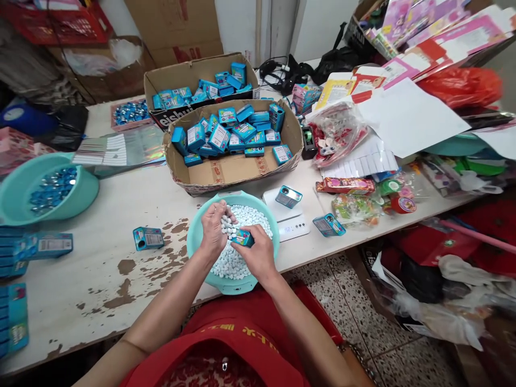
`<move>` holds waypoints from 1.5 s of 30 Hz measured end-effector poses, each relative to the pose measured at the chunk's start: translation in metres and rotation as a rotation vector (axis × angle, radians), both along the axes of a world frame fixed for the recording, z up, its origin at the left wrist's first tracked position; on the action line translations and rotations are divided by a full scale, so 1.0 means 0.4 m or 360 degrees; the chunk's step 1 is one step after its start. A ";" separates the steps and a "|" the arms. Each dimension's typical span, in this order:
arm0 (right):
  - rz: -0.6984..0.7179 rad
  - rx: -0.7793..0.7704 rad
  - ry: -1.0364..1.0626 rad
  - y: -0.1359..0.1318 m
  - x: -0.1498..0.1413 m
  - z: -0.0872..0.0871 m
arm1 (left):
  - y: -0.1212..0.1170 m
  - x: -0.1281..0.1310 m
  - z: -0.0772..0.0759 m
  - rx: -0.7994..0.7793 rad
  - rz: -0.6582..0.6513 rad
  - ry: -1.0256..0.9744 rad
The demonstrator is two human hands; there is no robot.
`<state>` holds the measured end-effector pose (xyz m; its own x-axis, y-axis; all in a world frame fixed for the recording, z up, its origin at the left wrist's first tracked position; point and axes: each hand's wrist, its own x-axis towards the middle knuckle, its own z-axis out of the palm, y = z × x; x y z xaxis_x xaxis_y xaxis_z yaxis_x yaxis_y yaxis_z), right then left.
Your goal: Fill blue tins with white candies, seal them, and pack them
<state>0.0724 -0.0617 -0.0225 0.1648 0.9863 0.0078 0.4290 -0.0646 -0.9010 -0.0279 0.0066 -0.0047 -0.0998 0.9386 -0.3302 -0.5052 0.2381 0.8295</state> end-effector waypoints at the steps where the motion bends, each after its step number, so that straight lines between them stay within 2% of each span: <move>1: 0.0017 -0.0002 0.0011 0.003 0.005 0.002 | 0.000 0.003 0.001 -0.0004 0.0025 0.0012; 12: 0.0178 -0.0019 0.0204 0.035 0.060 -0.003 | -0.011 0.053 0.021 0.0008 0.0165 0.0038; 16: 0.0221 -0.0015 0.0258 0.042 0.080 -0.004 | -0.019 0.071 0.015 0.0041 0.0357 0.0115; 19: 0.0286 0.0032 0.0269 0.045 0.094 0.004 | -0.027 0.084 0.009 0.0097 0.0425 0.0238; 24: 0.0427 0.0132 0.0298 0.038 0.105 0.020 | -0.048 0.098 0.014 -0.0084 0.0525 0.0444; 27: 0.0444 0.0190 0.0338 0.038 0.105 -0.008 | -0.049 0.092 0.006 -0.0027 0.0480 0.0482; 32: 0.0458 0.0105 0.0411 0.036 0.095 -0.059 | -0.059 0.085 -0.012 -0.0028 0.0440 0.0522; 37: 0.0458 -0.0039 0.0478 0.034 0.095 -0.052 | -0.061 0.090 0.017 -0.0111 0.0402 0.0377; 40: 0.0401 -0.0087 0.0544 0.034 0.120 -0.042 | -0.045 0.056 0.039 -0.0118 0.0470 0.0147; 42: 0.0352 -0.0064 0.0623 0.027 0.146 -0.036 | -0.030 0.016 0.025 -0.0126 0.0466 -0.0053; 43: 0.0332 -0.0051 0.0662 0.019 0.159 -0.032 | -0.025 -0.004 0.005 -0.0195 0.0420 -0.0150; 45: 0.0292 -0.0041 0.0714 -0.002 0.187 -0.024 | -0.023 -0.035 -0.053 -0.0548 0.0300 -0.0238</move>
<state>0.1470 -0.0623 -0.0322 -0.0305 0.9983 -0.0491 0.0052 -0.0489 -0.9988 -0.0420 -0.0026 -0.0258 -0.1863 0.7407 -0.6455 -0.6752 0.3807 0.6318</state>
